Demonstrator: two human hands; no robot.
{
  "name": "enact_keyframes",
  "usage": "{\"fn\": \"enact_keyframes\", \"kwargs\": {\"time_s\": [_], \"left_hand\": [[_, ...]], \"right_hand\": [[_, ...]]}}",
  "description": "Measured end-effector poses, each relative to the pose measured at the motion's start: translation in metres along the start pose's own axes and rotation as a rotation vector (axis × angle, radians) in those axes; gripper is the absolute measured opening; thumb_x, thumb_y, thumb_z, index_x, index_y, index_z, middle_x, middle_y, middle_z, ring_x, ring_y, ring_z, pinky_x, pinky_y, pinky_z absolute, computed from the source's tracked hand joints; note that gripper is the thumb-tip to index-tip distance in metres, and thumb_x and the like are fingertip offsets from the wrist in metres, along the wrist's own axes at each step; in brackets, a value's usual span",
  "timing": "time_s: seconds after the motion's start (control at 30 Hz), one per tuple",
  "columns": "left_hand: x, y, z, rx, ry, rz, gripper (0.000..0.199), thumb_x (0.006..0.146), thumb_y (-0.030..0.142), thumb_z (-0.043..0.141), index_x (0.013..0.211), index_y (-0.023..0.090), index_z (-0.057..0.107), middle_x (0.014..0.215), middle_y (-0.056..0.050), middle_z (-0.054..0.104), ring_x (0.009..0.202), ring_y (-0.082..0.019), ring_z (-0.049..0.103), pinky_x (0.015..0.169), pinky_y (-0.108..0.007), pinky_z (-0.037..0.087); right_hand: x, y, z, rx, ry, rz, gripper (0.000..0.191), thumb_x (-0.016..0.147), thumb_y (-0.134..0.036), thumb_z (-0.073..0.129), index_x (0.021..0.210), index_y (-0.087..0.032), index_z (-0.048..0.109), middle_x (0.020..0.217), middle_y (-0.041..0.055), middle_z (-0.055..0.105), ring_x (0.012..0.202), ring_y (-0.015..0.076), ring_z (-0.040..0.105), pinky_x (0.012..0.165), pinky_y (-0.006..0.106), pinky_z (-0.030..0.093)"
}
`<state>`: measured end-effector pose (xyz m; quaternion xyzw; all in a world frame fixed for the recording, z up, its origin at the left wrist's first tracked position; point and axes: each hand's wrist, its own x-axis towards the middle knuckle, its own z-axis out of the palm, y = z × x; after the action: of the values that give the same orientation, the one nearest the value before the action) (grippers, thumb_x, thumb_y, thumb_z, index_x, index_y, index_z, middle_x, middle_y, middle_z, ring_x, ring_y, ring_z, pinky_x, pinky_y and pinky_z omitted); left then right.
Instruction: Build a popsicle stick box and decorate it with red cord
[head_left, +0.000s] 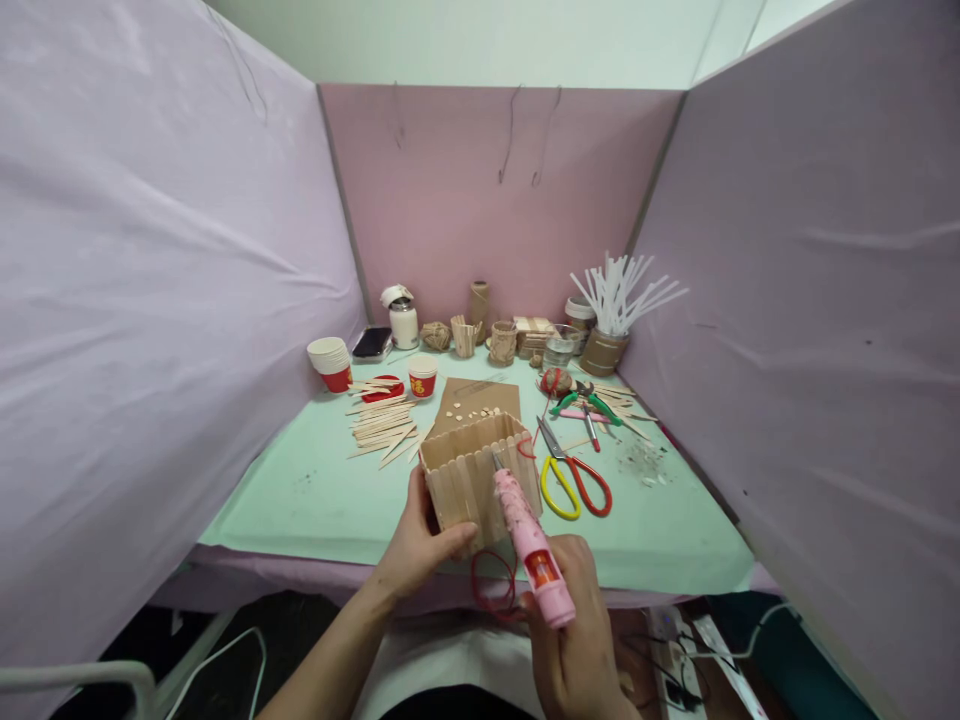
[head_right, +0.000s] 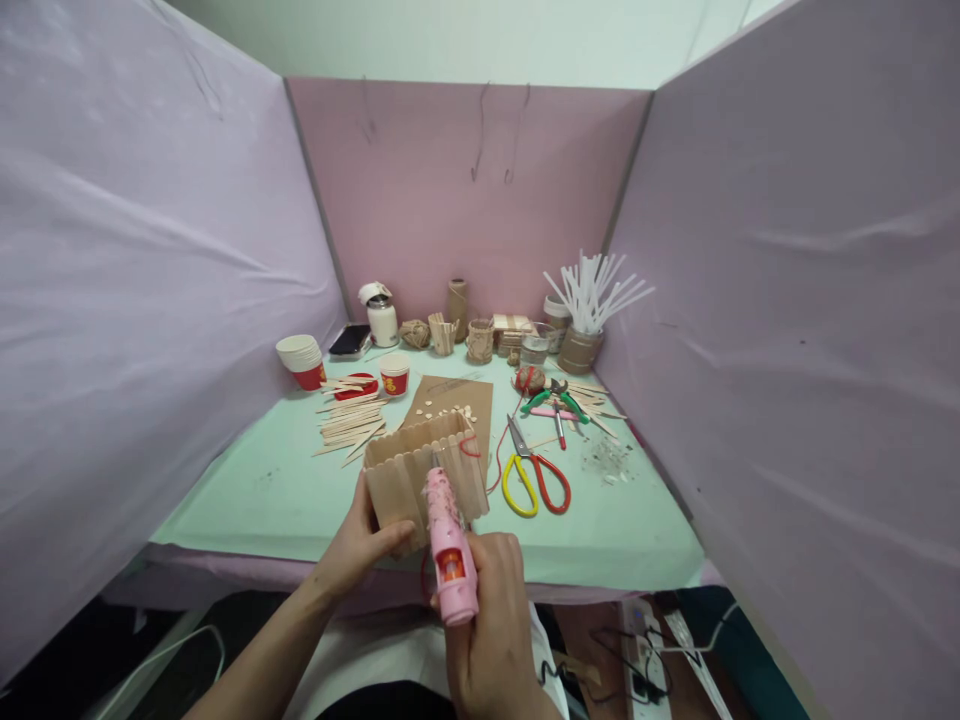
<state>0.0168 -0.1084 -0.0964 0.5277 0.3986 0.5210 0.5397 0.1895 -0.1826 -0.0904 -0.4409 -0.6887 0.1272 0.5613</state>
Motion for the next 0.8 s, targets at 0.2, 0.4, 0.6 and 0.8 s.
{"fn": "enact_keyframes", "kwargs": {"time_s": [0.2,0.4,0.6,0.8], "left_hand": [[-0.0004,0.0004,0.0003,0.004,-0.011,0.001,0.083,0.064,0.038,0.079,0.130,0.021,0.031,0.130,-0.013,0.053,0.121,-0.032,0.051,0.097,-0.040,0.046],[-0.0006,0.0016,0.0013,0.010,0.013,-0.025,0.089,0.061,0.039,0.080,0.133,0.021,0.032,0.129,-0.012,0.054,0.119,-0.034,0.053,0.095,-0.043,0.047],[-0.0014,0.0031,0.0026,0.011,0.026,-0.033,0.087,0.061,0.038,0.079,0.133,0.022,0.033,0.125,-0.011,0.056,0.118,-0.034,0.053,0.095,-0.044,0.048],[-0.0018,0.0012,0.0025,-0.006,0.041,-0.065,0.086,0.062,0.033,0.079,0.134,0.023,0.033,0.125,-0.010,0.056,0.116,-0.032,0.054,0.092,-0.042,0.050]], "right_hand": [[0.0003,-0.0029,0.0004,0.006,-0.004,0.011,0.019,0.097,-0.027,0.036,0.105,-0.019,0.052,0.086,0.0053,0.050,0.078,0.0201,0.047,0.068,0.034,0.039],[-0.0024,-0.0006,0.0018,-0.009,-0.042,-0.012,0.019,0.097,-0.027,0.036,0.103,-0.018,0.052,0.086,0.0056,0.050,0.079,0.0200,0.046,0.067,0.034,0.039],[-0.0035,-0.0041,0.0035,0.022,-0.049,0.017,0.022,0.098,-0.030,0.033,0.105,-0.018,0.051,0.086,0.0058,0.048,0.079,0.0207,0.046,0.067,0.035,0.039],[-0.0037,0.0003,0.0019,0.003,-0.095,-0.052,0.019,0.097,-0.026,0.035,0.107,-0.018,0.050,0.084,0.0052,0.048,0.078,0.0200,0.046,0.064,0.033,0.040]]}}
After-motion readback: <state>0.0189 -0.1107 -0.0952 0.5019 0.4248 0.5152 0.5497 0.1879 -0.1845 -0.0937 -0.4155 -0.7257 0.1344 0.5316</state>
